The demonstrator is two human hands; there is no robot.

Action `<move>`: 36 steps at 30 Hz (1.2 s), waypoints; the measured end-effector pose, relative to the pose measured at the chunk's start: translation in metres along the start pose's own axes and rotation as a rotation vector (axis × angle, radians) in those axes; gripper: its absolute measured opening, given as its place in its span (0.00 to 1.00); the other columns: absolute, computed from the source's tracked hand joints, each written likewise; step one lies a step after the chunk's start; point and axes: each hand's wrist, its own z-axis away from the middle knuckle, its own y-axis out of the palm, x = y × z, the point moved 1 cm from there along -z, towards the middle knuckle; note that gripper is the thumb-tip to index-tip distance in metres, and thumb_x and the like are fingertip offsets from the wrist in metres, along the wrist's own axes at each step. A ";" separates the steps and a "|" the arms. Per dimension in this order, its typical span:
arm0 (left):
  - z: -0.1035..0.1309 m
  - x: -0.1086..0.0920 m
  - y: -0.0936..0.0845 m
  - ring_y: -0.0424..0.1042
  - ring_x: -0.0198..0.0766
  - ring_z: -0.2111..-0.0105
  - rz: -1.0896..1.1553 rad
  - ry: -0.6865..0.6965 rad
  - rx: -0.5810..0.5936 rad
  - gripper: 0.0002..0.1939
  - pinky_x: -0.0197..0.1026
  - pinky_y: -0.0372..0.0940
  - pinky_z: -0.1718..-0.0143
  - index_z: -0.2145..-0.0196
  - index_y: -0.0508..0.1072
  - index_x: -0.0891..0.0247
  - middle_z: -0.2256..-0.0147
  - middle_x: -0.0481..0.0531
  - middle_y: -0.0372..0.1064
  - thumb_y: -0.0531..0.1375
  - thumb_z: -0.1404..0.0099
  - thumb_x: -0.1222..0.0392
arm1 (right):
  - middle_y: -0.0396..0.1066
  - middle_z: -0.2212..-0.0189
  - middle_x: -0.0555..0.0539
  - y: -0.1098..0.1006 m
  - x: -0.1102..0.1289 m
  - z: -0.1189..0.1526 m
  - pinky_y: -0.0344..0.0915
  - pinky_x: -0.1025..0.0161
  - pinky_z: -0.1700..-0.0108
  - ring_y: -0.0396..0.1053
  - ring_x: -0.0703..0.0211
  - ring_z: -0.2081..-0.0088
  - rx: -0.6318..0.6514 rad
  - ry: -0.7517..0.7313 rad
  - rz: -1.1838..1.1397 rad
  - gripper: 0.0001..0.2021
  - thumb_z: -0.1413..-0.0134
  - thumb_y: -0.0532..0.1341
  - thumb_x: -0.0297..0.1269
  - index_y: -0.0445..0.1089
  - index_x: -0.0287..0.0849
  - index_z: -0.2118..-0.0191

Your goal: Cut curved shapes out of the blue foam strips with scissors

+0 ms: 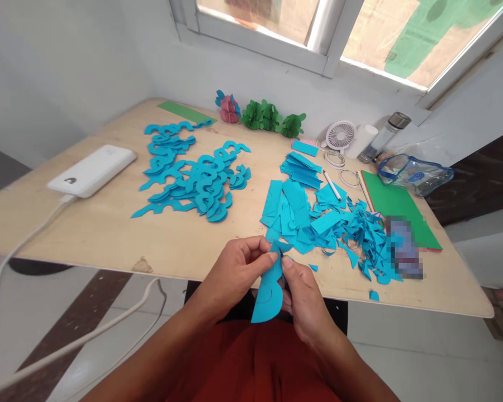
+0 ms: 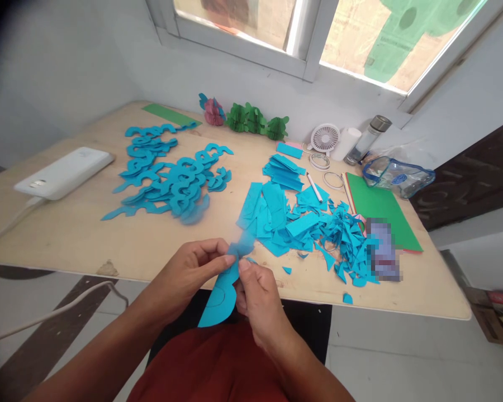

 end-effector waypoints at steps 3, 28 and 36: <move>0.001 0.001 -0.001 0.62 0.32 0.78 0.003 0.010 -0.025 0.09 0.35 0.58 0.75 0.77 0.65 0.64 0.80 0.43 0.62 0.61 0.44 0.58 | 0.46 0.89 0.61 0.000 -0.001 0.000 0.35 0.68 0.84 0.38 0.72 0.86 0.021 -0.002 0.001 0.24 0.47 0.59 0.55 0.54 0.43 0.81; -0.002 -0.007 -0.006 0.65 0.33 0.80 -0.045 -0.061 0.039 0.09 0.34 0.59 0.79 0.78 0.66 0.63 0.81 0.46 0.67 0.61 0.46 0.58 | 0.46 0.91 0.60 -0.003 0.002 -0.001 0.35 0.67 0.85 0.39 0.72 0.87 0.056 -0.009 0.100 0.24 0.46 0.57 0.56 0.56 0.43 0.82; -0.005 -0.007 -0.008 0.65 0.33 0.80 -0.084 -0.046 0.071 0.09 0.35 0.59 0.78 0.80 0.67 0.63 0.81 0.45 0.66 0.61 0.47 0.57 | 0.47 0.91 0.60 -0.002 0.000 -0.002 0.36 0.67 0.84 0.40 0.71 0.87 0.039 -0.027 0.126 0.25 0.46 0.56 0.57 0.56 0.43 0.82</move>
